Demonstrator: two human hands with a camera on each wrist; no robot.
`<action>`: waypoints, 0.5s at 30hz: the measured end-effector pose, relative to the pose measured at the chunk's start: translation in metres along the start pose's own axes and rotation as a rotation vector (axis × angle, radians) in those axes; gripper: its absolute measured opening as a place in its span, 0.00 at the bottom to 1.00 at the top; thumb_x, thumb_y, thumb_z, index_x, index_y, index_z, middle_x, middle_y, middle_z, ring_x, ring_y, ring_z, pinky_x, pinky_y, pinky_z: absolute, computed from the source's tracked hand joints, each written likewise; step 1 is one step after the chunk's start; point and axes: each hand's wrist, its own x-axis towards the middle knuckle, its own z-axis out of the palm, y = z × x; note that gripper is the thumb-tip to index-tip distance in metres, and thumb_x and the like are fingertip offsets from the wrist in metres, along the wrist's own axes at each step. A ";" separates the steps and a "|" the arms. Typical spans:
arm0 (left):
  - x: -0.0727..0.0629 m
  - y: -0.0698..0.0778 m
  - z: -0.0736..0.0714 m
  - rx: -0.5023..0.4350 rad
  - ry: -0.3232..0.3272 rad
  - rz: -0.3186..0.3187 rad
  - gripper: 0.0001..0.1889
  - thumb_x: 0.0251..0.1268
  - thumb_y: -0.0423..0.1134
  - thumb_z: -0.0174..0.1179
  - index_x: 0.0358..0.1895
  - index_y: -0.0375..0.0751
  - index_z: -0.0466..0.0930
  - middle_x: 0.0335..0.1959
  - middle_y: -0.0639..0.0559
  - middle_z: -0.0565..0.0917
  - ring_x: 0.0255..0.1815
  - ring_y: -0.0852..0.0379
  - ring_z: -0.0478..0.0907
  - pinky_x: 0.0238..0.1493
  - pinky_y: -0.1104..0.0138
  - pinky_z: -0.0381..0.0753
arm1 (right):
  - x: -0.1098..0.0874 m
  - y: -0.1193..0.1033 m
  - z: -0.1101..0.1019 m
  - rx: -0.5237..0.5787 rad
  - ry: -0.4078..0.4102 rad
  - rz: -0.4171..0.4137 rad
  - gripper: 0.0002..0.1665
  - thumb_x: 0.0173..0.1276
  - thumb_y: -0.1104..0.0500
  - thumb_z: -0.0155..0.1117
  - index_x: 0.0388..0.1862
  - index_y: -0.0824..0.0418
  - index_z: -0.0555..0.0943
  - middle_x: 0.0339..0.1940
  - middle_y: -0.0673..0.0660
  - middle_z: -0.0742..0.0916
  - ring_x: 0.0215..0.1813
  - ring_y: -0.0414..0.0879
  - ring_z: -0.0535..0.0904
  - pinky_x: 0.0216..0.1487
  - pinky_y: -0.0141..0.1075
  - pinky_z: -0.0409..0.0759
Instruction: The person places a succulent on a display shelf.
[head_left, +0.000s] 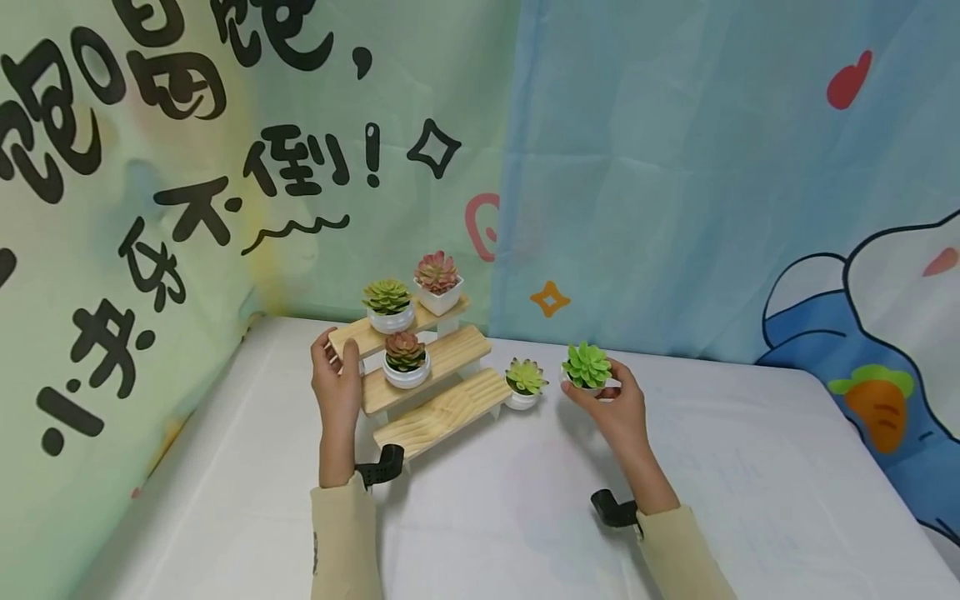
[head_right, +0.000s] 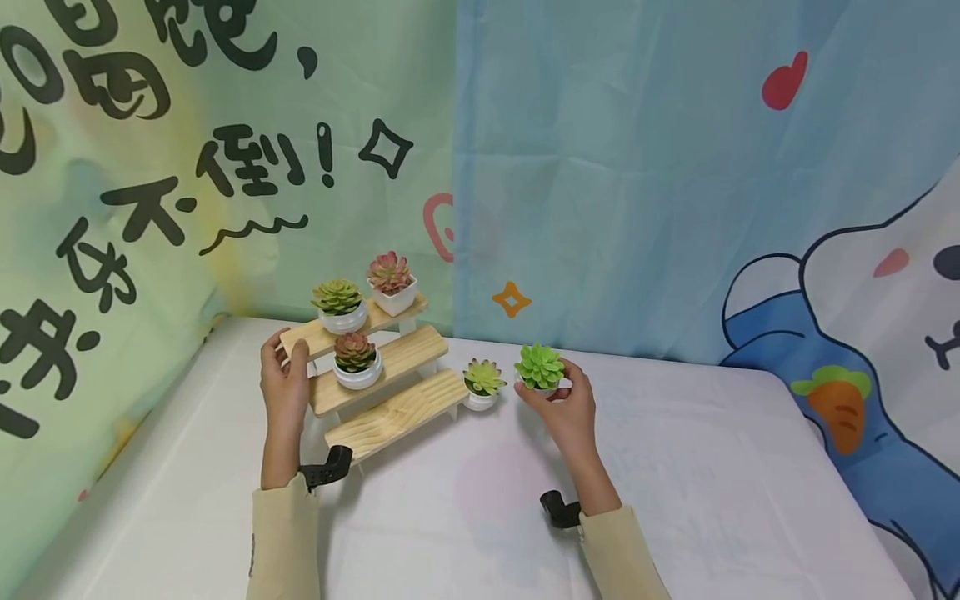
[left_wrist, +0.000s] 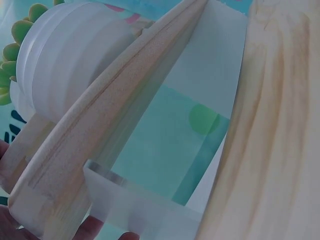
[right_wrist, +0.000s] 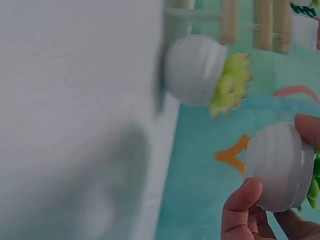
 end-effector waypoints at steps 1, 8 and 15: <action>0.000 0.000 0.000 0.001 0.000 0.000 0.24 0.72 0.38 0.47 0.67 0.31 0.62 0.61 0.29 0.71 0.61 0.33 0.71 0.63 0.46 0.67 | 0.000 -0.003 0.000 0.004 -0.002 -0.006 0.45 0.61 0.53 0.72 0.72 0.64 0.62 0.61 0.63 0.72 0.40 0.43 0.68 0.34 0.29 0.70; 0.000 0.000 -0.001 -0.001 0.003 0.002 0.24 0.72 0.38 0.47 0.67 0.31 0.62 0.61 0.29 0.71 0.61 0.34 0.72 0.62 0.46 0.68 | 0.000 -0.021 0.001 0.003 -0.023 -0.030 0.45 0.61 0.50 0.72 0.72 0.63 0.62 0.58 0.62 0.72 0.41 0.44 0.69 0.35 0.30 0.71; 0.001 0.001 -0.001 -0.010 -0.016 0.000 0.25 0.72 0.39 0.47 0.68 0.31 0.61 0.61 0.30 0.71 0.62 0.35 0.71 0.62 0.46 0.68 | 0.002 -0.031 0.005 0.016 -0.030 -0.046 0.46 0.61 0.52 0.72 0.73 0.63 0.62 0.61 0.63 0.71 0.42 0.44 0.69 0.36 0.30 0.71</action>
